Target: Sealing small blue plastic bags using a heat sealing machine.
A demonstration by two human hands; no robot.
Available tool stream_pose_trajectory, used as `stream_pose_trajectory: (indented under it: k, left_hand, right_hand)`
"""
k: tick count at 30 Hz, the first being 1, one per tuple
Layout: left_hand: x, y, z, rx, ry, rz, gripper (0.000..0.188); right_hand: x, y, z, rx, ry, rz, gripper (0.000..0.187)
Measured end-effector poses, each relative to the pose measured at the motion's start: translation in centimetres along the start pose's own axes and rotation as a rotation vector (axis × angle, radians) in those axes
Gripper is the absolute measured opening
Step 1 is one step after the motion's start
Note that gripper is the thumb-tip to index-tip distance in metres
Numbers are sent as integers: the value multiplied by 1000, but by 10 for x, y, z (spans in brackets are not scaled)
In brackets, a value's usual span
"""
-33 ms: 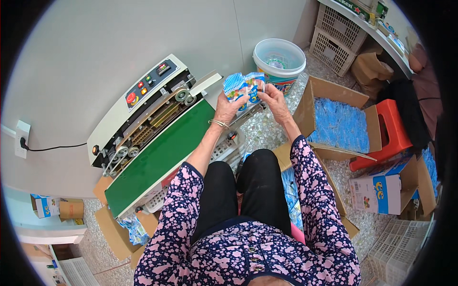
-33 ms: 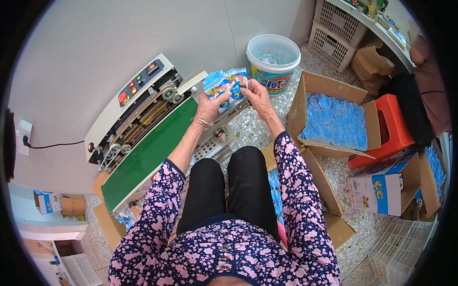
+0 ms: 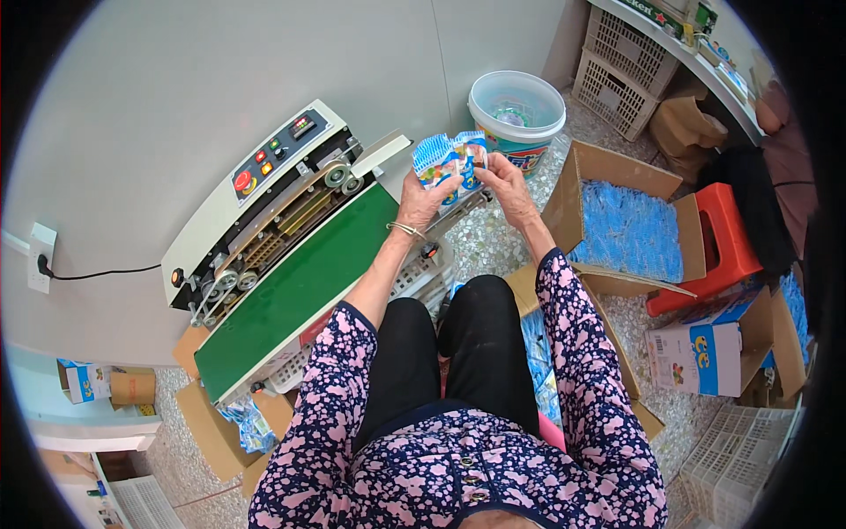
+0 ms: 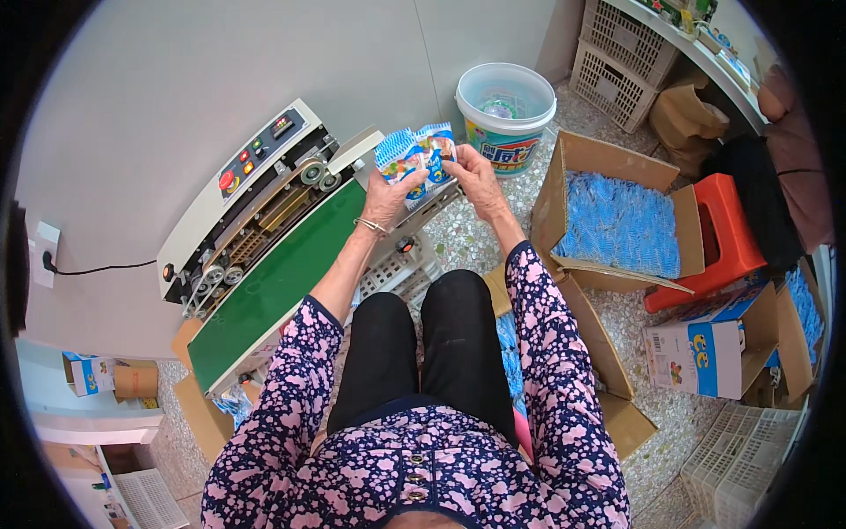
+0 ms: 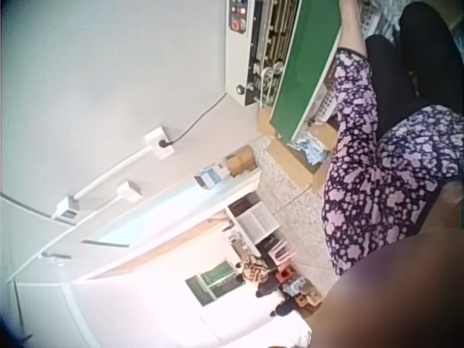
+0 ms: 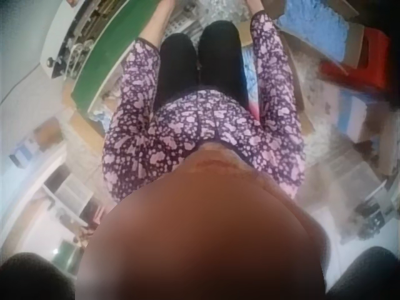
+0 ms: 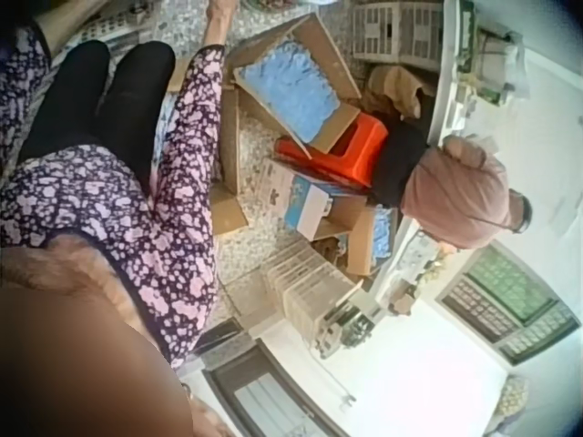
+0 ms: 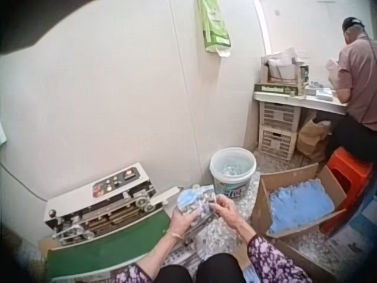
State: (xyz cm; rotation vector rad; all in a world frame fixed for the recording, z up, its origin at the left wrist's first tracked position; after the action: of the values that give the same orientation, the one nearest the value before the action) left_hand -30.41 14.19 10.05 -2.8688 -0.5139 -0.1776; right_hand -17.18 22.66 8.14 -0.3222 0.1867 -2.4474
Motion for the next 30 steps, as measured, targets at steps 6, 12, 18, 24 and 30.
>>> stream_pose_trajectory:
  k: [6, 12, 18, 24, 30]
  left_hand:
    - [-6, 6, -8, 15, 128, -26, 43]
    - [-13, 9, 2, 10, 201, -92, 42]
    - [-14, 11, 7, 47, 215, -149, 41]
    - [-15, 21, 5, 49, 244, -266, 40]
    - [-25, 82, -8, 52, 231, -392, 34]
  right_hand:
    - [13, -1, -2, 123, -235, 72, 26]
    - [17, 6, -2, 282, -110, 70, 24]
    - [19, 5, -5, 290, -116, 45, 27]
    - [15, -3, -5, 123, -100, 34, 30]
    - [21, -8, -10, 228, -239, 64, 30]
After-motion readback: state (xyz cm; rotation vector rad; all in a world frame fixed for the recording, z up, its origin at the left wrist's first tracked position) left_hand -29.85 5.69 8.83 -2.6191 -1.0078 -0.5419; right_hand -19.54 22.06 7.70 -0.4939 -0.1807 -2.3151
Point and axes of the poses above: each hand's wrist, its own y-axis away from the middle knuckle, its own x-axis out of the palm, z = x × y, the point moved 6 cm from there along -y, towards the middle knuckle, and after that the axes turned 4 degrees about y, right-handed, at the moved point
